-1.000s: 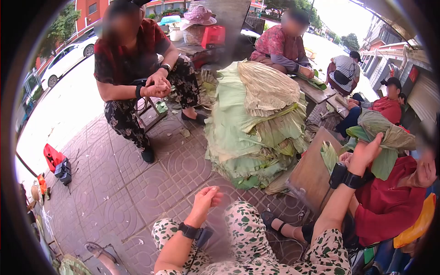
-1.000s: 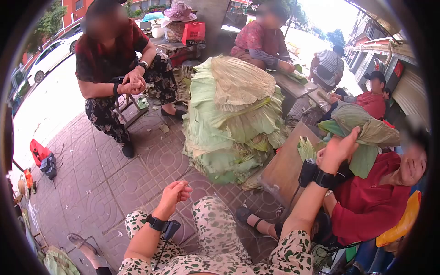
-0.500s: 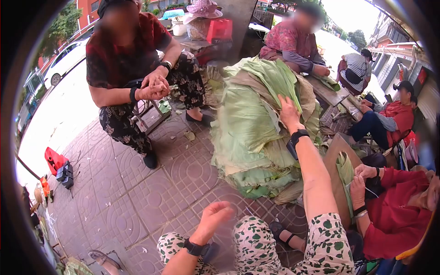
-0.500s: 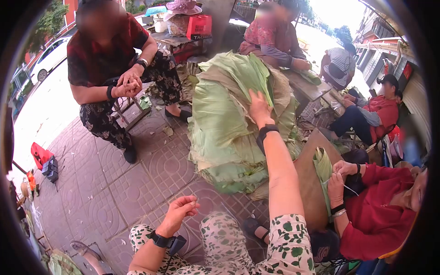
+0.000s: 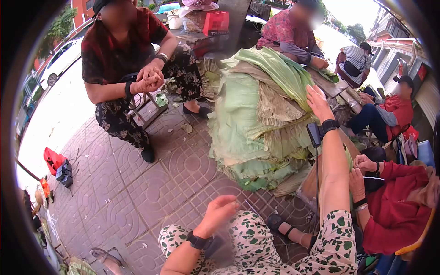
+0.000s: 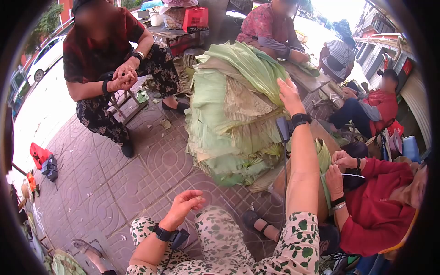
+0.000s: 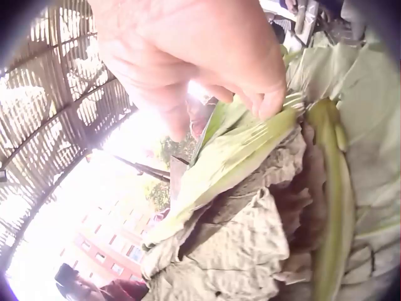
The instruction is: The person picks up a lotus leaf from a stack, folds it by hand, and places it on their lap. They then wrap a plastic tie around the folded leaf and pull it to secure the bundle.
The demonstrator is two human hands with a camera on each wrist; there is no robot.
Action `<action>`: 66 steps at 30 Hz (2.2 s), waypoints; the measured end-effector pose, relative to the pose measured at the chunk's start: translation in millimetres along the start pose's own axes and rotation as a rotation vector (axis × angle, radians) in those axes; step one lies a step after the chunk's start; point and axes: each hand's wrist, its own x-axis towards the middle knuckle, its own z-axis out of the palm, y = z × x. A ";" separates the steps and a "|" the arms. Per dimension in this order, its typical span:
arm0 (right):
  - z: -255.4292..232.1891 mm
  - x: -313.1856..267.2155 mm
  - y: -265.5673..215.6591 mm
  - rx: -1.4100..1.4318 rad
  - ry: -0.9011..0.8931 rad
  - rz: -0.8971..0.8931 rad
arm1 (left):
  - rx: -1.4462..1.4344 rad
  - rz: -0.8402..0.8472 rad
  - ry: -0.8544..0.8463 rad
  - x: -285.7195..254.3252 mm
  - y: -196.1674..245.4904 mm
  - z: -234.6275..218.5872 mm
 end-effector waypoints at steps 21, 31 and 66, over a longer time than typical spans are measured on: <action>99.6 27.9 -20.6 -0.294 0.162 -0.403 | 0.054 0.017 -0.032 -8.1 2.6 -1.8; 117.7 19.6 55.6 -0.598 -0.042 -0.602 | -0.025 0.028 -0.063 -15.6 11.1 14.7; -135.9 -582.6 275.1 -0.340 -0.617 0.280 | 0.288 0.755 0.311 -109.3 -139.1 49.0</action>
